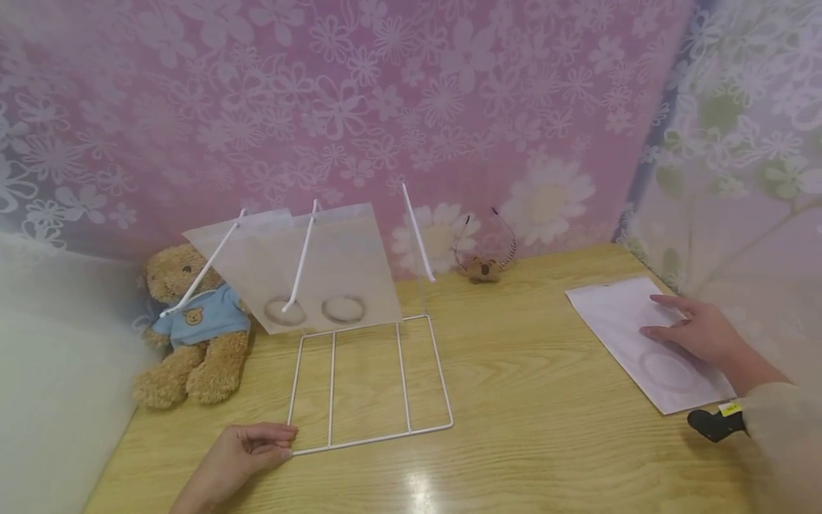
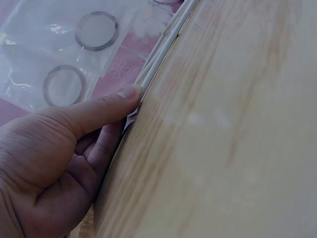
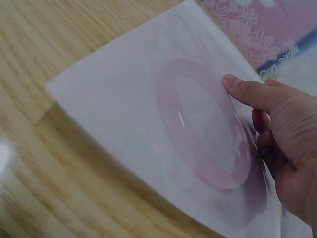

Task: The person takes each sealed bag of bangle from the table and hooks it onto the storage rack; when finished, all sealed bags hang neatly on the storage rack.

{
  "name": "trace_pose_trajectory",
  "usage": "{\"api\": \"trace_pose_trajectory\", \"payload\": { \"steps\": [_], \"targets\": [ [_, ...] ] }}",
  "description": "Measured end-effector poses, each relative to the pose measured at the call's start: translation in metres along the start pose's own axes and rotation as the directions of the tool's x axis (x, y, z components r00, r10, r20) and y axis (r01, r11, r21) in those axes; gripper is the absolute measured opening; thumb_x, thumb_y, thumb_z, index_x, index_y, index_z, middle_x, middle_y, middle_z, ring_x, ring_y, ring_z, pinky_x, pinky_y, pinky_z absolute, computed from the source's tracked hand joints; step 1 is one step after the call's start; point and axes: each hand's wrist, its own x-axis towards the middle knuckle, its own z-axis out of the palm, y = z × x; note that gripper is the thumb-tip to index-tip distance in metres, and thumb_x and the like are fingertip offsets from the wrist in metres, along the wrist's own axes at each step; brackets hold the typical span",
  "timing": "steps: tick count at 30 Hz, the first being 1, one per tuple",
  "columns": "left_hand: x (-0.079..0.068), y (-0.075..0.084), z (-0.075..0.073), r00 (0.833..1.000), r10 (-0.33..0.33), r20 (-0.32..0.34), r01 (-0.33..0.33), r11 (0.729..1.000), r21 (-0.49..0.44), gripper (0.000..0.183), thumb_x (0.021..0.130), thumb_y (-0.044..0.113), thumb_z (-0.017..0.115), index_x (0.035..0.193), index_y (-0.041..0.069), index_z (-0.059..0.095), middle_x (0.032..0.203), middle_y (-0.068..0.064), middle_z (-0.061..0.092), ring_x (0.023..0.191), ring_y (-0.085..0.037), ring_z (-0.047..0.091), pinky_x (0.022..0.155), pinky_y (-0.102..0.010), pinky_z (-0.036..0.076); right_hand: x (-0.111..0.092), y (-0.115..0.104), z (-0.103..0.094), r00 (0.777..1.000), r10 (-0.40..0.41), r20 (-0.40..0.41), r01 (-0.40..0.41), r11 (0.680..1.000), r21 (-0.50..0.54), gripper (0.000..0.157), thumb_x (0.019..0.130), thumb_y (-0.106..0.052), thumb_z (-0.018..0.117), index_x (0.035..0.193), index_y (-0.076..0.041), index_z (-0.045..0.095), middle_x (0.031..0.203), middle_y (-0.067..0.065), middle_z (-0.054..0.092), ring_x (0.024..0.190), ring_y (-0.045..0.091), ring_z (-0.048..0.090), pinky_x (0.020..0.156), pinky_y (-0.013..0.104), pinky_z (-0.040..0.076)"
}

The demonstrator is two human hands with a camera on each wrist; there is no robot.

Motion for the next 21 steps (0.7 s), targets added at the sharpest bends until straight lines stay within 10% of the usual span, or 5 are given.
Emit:
{"api": "trace_pose_trajectory", "payload": {
  "steps": [2,6,11,16,21],
  "targets": [
    [0.0,0.0,0.0,1.0,0.001,0.0,-0.001,1.0,0.003,0.043,0.085,0.015,0.08,0.118,-0.011,0.068,0.131,-0.028,0.062,0.101,-0.008,0.071,0.088,-0.022,0.059,0.0,0.0,-0.001,1.0,-0.009,0.0,0.009,1.0,0.004,0.09,0.084,-0.043,0.08,0.151,0.001,0.039,0.094,0.02,0.069,0.06,0.0,0.048,0.057,0.014,0.034],
    [0.0,0.0,0.001,1.0,-0.003,-0.004,0.003,1.0,0.0,0.043,0.085,0.016,0.08,0.118,-0.011,0.068,0.131,-0.027,0.062,0.101,-0.007,0.071,0.088,-0.021,0.059,0.0,0.001,-0.005,1.0,0.007,0.015,-0.008,0.999,0.038,0.101,0.084,-0.042,0.081,0.155,0.003,0.025,0.139,0.046,0.039,0.069,-0.014,0.047,0.057,0.01,0.036],
    [0.001,0.0,0.001,1.0,0.003,-0.009,-0.003,1.0,0.003,0.042,0.085,0.015,0.08,0.117,-0.01,0.069,0.131,-0.027,0.062,0.101,-0.007,0.071,0.088,-0.021,0.059,0.001,0.004,-0.006,0.998,0.053,0.043,-0.057,0.994,0.088,0.104,0.086,-0.045,0.078,0.157,0.002,0.019,0.15,0.045,0.024,0.093,-0.003,0.058,0.058,0.01,0.038],
    [0.001,0.0,0.0,1.0,0.006,-0.005,-0.006,1.0,0.004,0.041,0.085,0.014,0.08,0.117,-0.01,0.069,0.131,-0.027,0.062,0.101,-0.008,0.071,0.088,-0.021,0.059,0.0,0.01,0.001,0.996,0.089,-0.004,-0.088,0.986,0.144,0.096,0.088,-0.045,0.076,0.153,0.006,0.029,0.137,0.034,0.055,0.113,0.029,0.062,0.058,0.008,0.042],
    [0.002,0.001,0.0,1.0,0.006,0.011,-0.006,1.0,0.005,0.042,0.086,0.014,0.079,0.117,-0.011,0.068,0.131,-0.028,0.062,0.102,-0.009,0.071,0.088,-0.021,0.059,-0.004,0.012,0.005,0.981,0.189,-0.049,-0.151,0.892,0.425,0.018,0.092,-0.037,0.073,0.11,-0.034,0.073,0.07,-0.011,0.067,0.059,0.0,0.055,0.048,0.021,0.049]
  ]
}}
